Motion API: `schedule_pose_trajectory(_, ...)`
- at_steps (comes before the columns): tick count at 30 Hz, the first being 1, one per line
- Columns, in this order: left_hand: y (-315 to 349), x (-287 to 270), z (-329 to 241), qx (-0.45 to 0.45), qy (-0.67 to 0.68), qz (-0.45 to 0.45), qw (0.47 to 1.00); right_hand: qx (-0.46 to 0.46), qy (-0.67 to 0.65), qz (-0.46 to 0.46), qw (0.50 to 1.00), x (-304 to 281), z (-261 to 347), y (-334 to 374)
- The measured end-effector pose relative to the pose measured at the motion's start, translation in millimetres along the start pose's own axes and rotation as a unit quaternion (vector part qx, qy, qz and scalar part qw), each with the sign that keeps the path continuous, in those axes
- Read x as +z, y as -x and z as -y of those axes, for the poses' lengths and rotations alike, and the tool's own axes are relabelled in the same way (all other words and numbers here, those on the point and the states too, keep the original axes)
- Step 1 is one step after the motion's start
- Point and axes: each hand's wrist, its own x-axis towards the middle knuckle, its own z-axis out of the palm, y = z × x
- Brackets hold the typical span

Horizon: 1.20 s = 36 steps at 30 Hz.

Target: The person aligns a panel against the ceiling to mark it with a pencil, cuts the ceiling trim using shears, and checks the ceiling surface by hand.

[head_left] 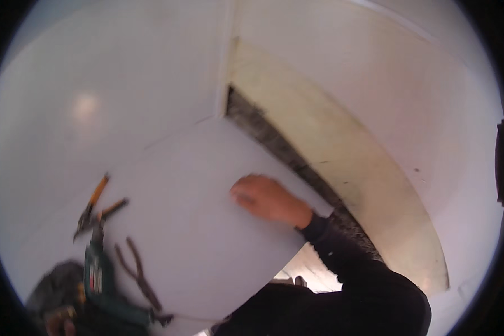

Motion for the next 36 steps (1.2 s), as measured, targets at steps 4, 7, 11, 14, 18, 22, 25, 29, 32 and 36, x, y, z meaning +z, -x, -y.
schedule_pose_trajectory(4, 4.9, 3.8, 19.8, -0.046, -0.017, -0.049, 0.998, -0.023, -0.048, 0.073, 0.996, -27.0, 26.0, -48.1)
schedule_pose_trajectory(7, 16.0, 10.1, 37.5, -0.075, -0.033, -0.072, 0.994, -0.11, -0.054, 0.106, 0.987, -18.2, 62.2, -86.5)
schedule_pose_trajectory(11, 16.5, 8.5, 22.6, -0.022, -0.045, -0.021, 0.999, -0.211, -0.098, 0.163, 0.959, -0.5, 131.5, -111.5)
schedule_pose_trajectory(14, 5.9, 13.2, 25.7, 0.017, -0.103, -0.019, 0.994, -0.305, -0.163, 0.177, 0.922, 28.2, 184.2, -126.0)
schedule_pose_trajectory(18, 3.1, -13.3, 18.1, -0.013, -0.079, -0.058, 0.995, -0.346, -0.249, 0.241, 0.872, 27.6, 261.4, -145.7)
schedule_pose_trajectory(22, 17.5, -18.1, -35.3, -0.18, 0.01, -0.021, 0.983, -0.409, -0.279, 0.229, 0.838, 67.4, 312.6, -140.9)
schedule_pose_trajectory(25, 29.4, -14.5, -9.6, 0.053, -0.016, -0.049, 0.997, -0.403, -0.338, 0.206, 0.825, 100.1, 333.3, -134.3)
schedule_pose_trajectory(29, 21.5, 25.9, -3.3, 0.003, -0.013, -0.189, 0.982, -0.336, -0.373, 0.253, 0.827, 139.2, 334.8, -137.5)
schedule_pose_trajectory(32, 15.7, 43.6, -5.7, -0.004, -0.014, -0.246, 0.969, -0.345, -0.334, 0.267, 0.836, 149.3, 334.8, -136.3)
schedule_pose_trajectory(36, 14.3, 54.0, -5.0, 0.0, -0.02, -0.264, 0.964, -0.348, -0.335, 0.287, 0.827, 161.2, 338.9, -139.5)
